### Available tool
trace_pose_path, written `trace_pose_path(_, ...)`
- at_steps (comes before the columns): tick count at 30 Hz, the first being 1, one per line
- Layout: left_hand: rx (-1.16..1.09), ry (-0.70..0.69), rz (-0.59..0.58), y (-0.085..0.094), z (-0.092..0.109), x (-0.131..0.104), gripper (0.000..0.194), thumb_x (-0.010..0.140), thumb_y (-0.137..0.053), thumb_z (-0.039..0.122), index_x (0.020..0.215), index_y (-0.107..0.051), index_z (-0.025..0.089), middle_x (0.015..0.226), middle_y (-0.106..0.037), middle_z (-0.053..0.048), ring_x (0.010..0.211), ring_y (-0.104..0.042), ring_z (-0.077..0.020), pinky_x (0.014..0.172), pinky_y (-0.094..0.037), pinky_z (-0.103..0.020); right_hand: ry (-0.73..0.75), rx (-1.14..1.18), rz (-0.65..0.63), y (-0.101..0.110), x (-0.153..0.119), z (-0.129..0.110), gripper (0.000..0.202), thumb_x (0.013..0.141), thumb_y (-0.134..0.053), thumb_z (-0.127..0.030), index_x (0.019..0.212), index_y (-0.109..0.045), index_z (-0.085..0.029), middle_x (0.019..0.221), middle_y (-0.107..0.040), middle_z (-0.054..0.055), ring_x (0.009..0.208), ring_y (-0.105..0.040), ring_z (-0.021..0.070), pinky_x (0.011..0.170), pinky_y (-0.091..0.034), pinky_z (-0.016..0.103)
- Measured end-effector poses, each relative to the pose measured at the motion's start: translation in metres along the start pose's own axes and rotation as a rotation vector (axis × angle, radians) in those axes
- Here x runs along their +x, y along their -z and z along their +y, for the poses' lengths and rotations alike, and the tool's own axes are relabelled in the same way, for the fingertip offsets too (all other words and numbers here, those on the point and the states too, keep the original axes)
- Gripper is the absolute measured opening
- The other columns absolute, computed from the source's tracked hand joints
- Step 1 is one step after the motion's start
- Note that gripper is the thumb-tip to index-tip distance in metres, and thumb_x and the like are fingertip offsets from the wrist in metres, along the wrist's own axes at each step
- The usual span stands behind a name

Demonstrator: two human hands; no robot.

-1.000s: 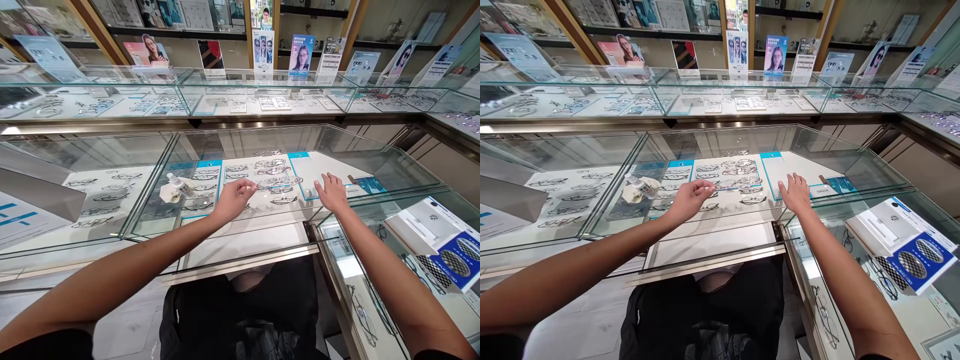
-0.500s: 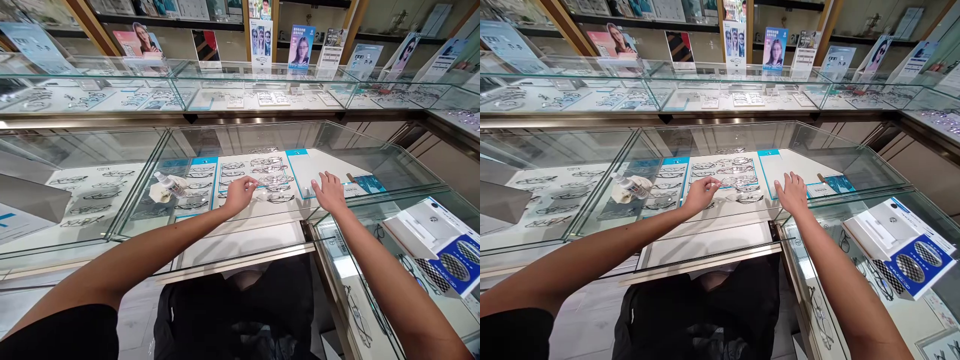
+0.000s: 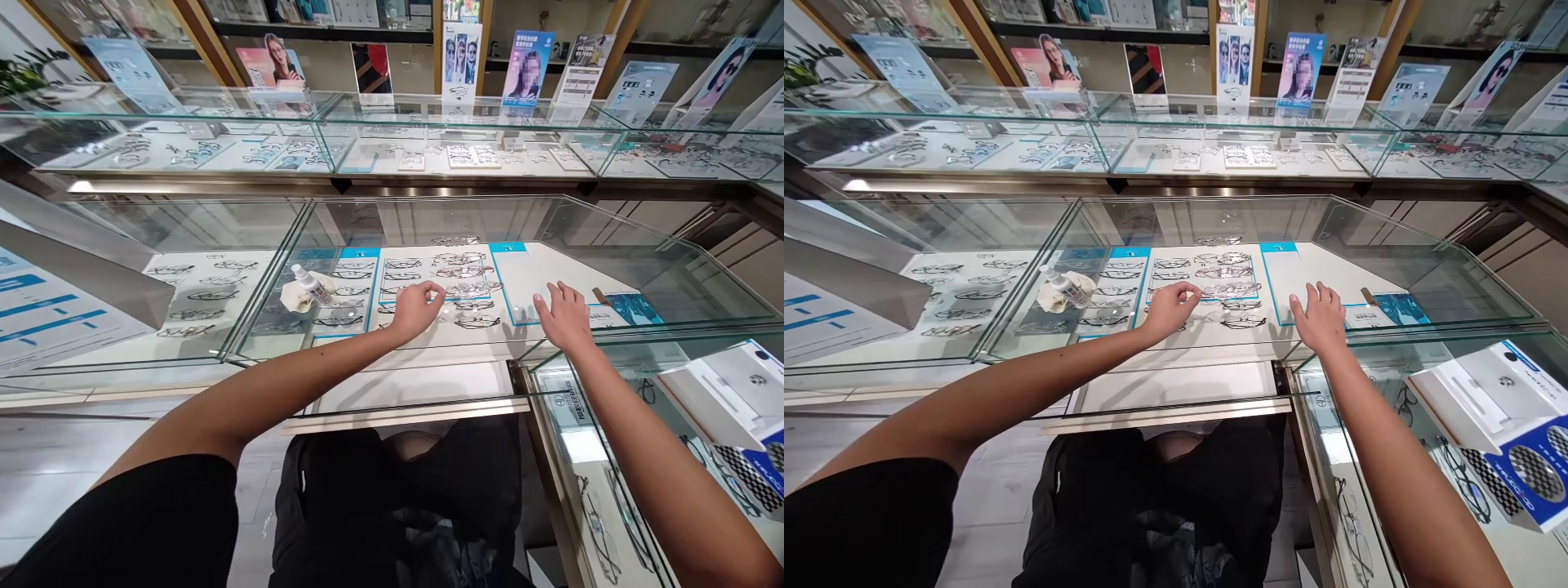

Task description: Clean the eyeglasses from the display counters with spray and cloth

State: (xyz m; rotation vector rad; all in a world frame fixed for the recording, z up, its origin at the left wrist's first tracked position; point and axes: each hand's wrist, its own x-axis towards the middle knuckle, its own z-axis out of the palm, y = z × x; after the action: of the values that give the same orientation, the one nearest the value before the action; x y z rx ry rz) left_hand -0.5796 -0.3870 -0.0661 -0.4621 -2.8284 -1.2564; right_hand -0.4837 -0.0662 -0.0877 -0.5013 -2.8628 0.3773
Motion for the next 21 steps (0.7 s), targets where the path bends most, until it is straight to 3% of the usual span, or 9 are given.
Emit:
trace_pose_path(4,-0.035,-0.011,-0.020,0.006,-0.002,-0.008,0.038,0.094,-0.060,0.035,0.124,-0.075,0.017,0.073,-0.053,0.001,0.080,-0.057,-0.0198,0.083,-0.040,-0.033,0.007,-0.005,-0.001,-0.001,0.000,0.003,0.080,0.104,-0.020,-0.068,0.156,-0.051,-0.015,0.168,-0.042,0.020,0.153,-0.034,0.0412,0.121,-0.035,0.064)
trace_pose_path(7,-0.064,-0.028,-0.044,0.021,-0.009,-0.029,0.054,0.096,-0.060,0.038,0.144,-0.063,0.014,0.083,-0.059,-0.001,0.092,-0.060,-0.0211,0.092,-0.043,-0.035,0.017,-0.021,0.001,-0.002,0.001,0.005,0.079,0.104,-0.020,-0.067,0.156,-0.051,-0.015,0.168,-0.043,0.020,0.152,-0.036,0.0411,0.120,-0.037,0.064)
trace_pose_path(11,0.017,-0.122,-0.086,0.060,-0.026,-0.080,0.049,0.102,-0.054,0.044,0.144,-0.062,0.020,0.098,-0.068,-0.005,0.108,-0.063,-0.0241,0.108,-0.041,-0.042,0.030,-0.034,0.004,-0.004,0.002,0.010,0.080,0.104,-0.020,-0.067,0.156,-0.051,-0.015,0.167,-0.044,0.020,0.151,-0.037,0.0416,0.119,-0.038,0.064)
trace_pose_path(14,0.164,-0.268,-0.133,0.096,-0.049,-0.124,0.055,0.105,-0.051,0.050,0.151,-0.054,0.020,0.127,-0.070,-0.012,0.127,-0.061,-0.0281,0.116,-0.040,-0.045,0.034,-0.028,0.012,-0.005,0.002,0.012,0.081,0.104,-0.020,-0.068,0.156,-0.052,-0.015,0.167,-0.045,0.020,0.150,-0.038,0.0429,0.119,-0.038,0.065)
trace_pose_path(18,0.515,-0.426,-0.171,0.131,-0.098,-0.172,0.113,0.084,-0.068,0.077,0.170,-0.025,0.018,0.171,-0.037,-0.020,0.159,-0.032,-0.0432,0.129,-0.028,-0.056,0.036,-0.042,0.014,-0.006,0.002,0.013,0.082,0.104,-0.020,-0.069,0.157,-0.051,-0.015,0.167,-0.044,0.020,0.151,-0.038,0.0433,0.120,-0.037,0.064)
trace_pose_path(21,0.670,-0.395,-0.098,0.140,-0.132,-0.192,0.127,0.083,-0.064,0.083,0.174,-0.008,0.015,0.177,-0.022,-0.022,0.164,-0.018,-0.0451,0.132,-0.022,-0.060,0.041,-0.068,0.001,-0.007,0.002,0.015,0.083,0.104,-0.018,-0.068,0.158,-0.049,-0.014,0.168,-0.042,0.020,0.153,-0.037,0.0423,0.123,-0.035,0.062)
